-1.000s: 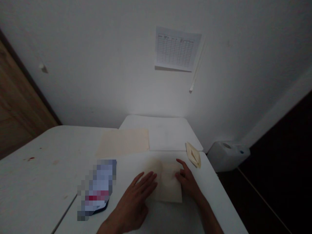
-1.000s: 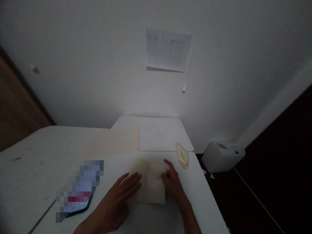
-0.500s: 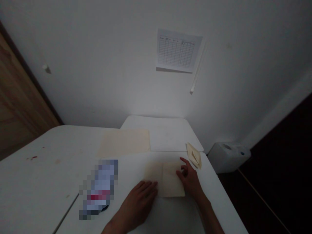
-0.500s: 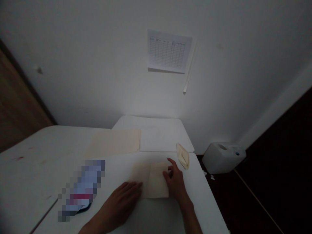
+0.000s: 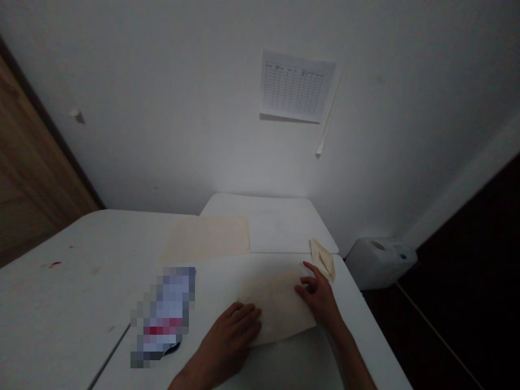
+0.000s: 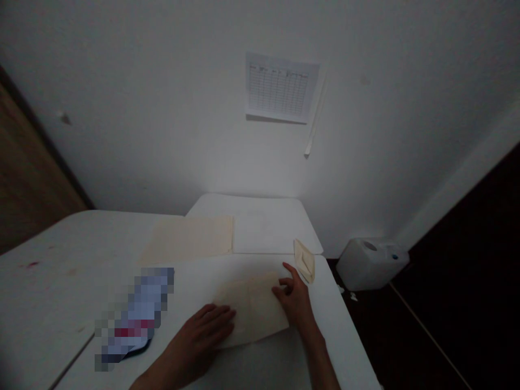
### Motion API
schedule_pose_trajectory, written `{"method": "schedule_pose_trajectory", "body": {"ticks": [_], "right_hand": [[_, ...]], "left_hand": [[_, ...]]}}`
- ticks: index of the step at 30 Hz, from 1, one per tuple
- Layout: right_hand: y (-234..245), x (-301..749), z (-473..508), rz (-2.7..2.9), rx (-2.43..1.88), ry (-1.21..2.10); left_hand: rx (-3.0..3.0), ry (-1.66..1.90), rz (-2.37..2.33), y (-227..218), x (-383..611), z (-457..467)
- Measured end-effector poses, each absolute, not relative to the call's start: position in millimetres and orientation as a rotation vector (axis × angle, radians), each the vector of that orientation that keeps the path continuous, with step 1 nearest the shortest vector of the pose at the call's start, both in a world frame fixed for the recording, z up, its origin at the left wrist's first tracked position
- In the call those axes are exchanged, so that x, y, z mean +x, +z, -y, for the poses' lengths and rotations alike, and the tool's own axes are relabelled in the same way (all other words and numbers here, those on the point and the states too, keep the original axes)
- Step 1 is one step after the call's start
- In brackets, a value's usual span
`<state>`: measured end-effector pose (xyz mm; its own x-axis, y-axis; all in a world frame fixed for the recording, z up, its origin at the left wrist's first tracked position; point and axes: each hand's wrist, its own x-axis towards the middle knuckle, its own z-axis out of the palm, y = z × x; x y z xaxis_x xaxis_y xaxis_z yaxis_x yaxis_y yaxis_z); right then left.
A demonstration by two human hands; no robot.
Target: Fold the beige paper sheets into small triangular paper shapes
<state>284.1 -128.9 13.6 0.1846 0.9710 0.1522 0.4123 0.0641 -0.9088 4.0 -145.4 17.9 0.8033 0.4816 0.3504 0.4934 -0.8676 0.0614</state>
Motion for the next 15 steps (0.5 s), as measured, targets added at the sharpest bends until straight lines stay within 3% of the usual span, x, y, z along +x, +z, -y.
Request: {"method": "schedule_pose_trajectory", "body": {"ticks": [6, 15], "right_hand": [[23.6, 281.7, 132.5, 1.911, -1.472, 0.127], [30.9, 246.5, 155.7, 2.322, -1.357, 0.159]], "left_hand": [[-2.872, -0.54, 0.789, 12.6, 7.2, 147.5], [-2.899, -0.501, 0.765, 13.9, 6.4, 148.4]]}}
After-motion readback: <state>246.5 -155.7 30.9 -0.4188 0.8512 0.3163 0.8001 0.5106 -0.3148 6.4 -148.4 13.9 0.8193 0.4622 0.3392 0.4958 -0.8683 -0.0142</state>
